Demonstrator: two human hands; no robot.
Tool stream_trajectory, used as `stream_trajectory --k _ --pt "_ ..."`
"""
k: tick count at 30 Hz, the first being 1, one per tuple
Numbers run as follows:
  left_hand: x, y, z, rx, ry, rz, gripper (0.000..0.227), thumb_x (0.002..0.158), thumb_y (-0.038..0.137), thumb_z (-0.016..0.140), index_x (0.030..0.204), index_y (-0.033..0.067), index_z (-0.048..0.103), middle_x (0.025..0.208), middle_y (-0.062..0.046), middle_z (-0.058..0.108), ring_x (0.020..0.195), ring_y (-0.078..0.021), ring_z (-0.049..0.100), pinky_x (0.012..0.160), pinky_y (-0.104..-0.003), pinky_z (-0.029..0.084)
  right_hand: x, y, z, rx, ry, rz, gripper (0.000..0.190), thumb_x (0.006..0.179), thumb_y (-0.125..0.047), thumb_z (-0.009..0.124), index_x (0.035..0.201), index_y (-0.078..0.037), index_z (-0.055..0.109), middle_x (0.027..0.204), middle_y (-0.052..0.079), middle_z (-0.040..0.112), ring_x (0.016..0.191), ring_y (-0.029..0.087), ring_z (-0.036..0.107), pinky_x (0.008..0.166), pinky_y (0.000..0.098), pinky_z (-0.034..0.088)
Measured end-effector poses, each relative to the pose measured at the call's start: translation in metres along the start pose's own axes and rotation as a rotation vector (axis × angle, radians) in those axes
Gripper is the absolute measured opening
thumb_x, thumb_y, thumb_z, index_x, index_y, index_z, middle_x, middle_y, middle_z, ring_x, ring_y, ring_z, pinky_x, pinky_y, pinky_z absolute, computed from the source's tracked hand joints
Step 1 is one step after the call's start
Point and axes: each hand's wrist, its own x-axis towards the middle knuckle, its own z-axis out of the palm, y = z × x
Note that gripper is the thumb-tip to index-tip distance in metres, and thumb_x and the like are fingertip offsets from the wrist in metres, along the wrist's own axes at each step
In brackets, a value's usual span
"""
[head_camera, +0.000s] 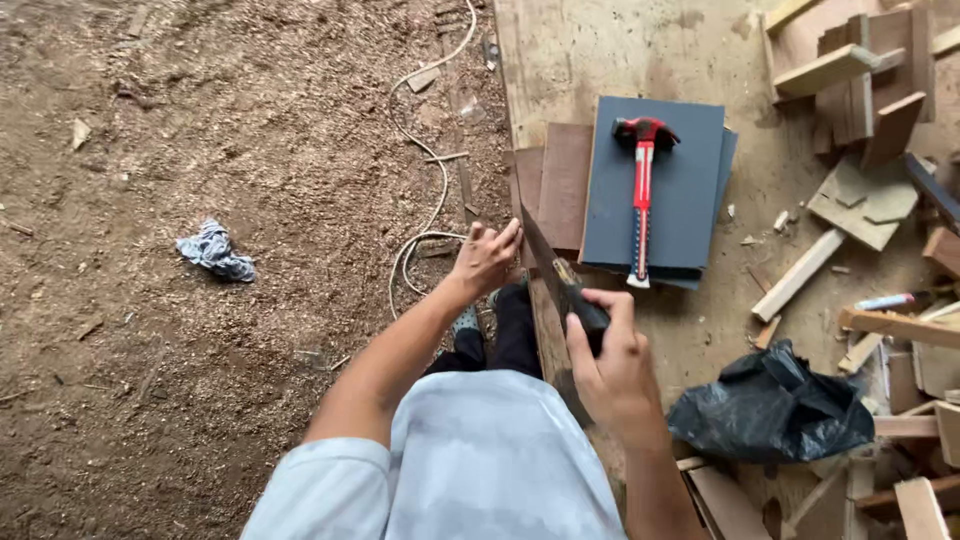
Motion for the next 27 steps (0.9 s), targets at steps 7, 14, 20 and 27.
stream_trajectory --k 7,14,20,27 --pt "-0.008 0.006 0.000 -0.015 0.019 0.013 0.081 0.079 0.060 0.076 0.135 0.0024 0.063 0.144 -0.013 0.057 0.093 -0.0200 0.064 0.101 -0.040 0.035 0.042 0.013 0.055 0.048 0.064 -0.015 0.033 0.098 -0.023 0.061 0.124 -0.006 0.052 0.082 0.021 0.074 0.071 0.030 0.076 0.058 0.0425 0.058" --pt "0.000 0.004 -0.009 0.028 -0.005 -0.003 0.084 0.073 0.059 0.075 0.135 0.0023 0.062 0.142 -0.013 0.056 0.091 -0.0231 0.063 0.093 -0.042 0.036 0.048 0.036 0.065 0.044 0.102 -0.140 0.033 0.097 -0.020 0.062 0.126 -0.006 0.053 0.086 0.025 0.073 0.078 0.038 0.076 0.062 0.0445 0.057" --pt "0.003 -0.001 -0.001 0.017 0.030 0.007 0.081 0.079 0.058 0.074 0.135 0.0005 0.063 0.143 -0.014 0.056 0.090 -0.0215 0.061 0.096 -0.041 0.033 -0.009 -0.004 0.000 -0.036 0.053 -0.025 0.034 0.094 -0.020 0.064 0.123 -0.006 0.055 0.079 0.023 0.074 0.073 0.033 0.077 0.061 0.0422 0.057" --pt "-0.003 0.007 0.014 0.045 0.091 0.044 0.067 0.082 0.056 0.073 0.129 0.0097 0.066 0.142 -0.014 0.057 0.095 -0.0227 0.062 0.099 -0.047 0.032 0.060 0.036 0.051 0.132 0.197 -0.274 0.030 0.101 -0.018 0.065 0.125 -0.003 0.053 0.089 0.020 0.072 0.078 0.030 0.075 0.066 0.0404 0.057"
